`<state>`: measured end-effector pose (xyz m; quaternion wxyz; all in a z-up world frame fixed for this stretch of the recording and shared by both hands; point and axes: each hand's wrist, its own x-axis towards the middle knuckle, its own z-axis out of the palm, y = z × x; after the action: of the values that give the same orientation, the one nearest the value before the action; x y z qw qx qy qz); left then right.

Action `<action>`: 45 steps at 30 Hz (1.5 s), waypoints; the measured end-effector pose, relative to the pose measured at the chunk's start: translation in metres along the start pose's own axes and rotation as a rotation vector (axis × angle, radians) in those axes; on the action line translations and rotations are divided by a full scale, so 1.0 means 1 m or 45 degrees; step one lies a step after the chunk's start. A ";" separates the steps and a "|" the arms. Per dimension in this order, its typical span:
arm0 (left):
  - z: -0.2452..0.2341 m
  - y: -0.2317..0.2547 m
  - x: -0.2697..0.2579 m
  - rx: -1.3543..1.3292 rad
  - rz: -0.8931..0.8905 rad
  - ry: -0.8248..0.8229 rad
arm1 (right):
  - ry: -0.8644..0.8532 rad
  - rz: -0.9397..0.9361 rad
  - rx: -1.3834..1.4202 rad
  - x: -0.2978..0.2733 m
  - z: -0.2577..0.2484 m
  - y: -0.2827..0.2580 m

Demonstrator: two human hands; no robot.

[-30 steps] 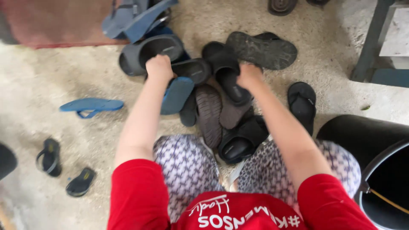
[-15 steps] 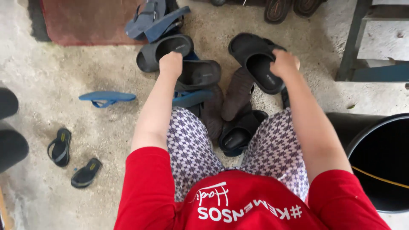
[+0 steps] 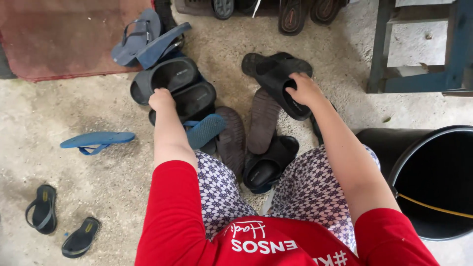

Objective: Organizing and pairing various shoes and sandals on the floor and placing them onto a shoe rack.

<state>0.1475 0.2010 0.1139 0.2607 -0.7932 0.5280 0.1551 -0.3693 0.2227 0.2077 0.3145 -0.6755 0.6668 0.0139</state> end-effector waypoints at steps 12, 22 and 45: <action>-0.118 0.082 -0.062 0.089 0.634 0.640 | 0.078 -0.125 0.148 0.008 -0.027 -0.055; -0.051 0.181 -0.158 -0.087 1.433 1.087 | 0.005 -0.045 0.089 0.018 0.037 -0.039; -0.065 0.168 -0.233 -1.612 0.548 1.146 | -0.191 0.094 1.302 -0.035 -0.070 -0.052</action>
<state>-0.1004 0.2883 0.2462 -0.5115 -0.6578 0.5356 0.1373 -0.3544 0.2185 0.3003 0.6507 -0.4085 0.5874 -0.2543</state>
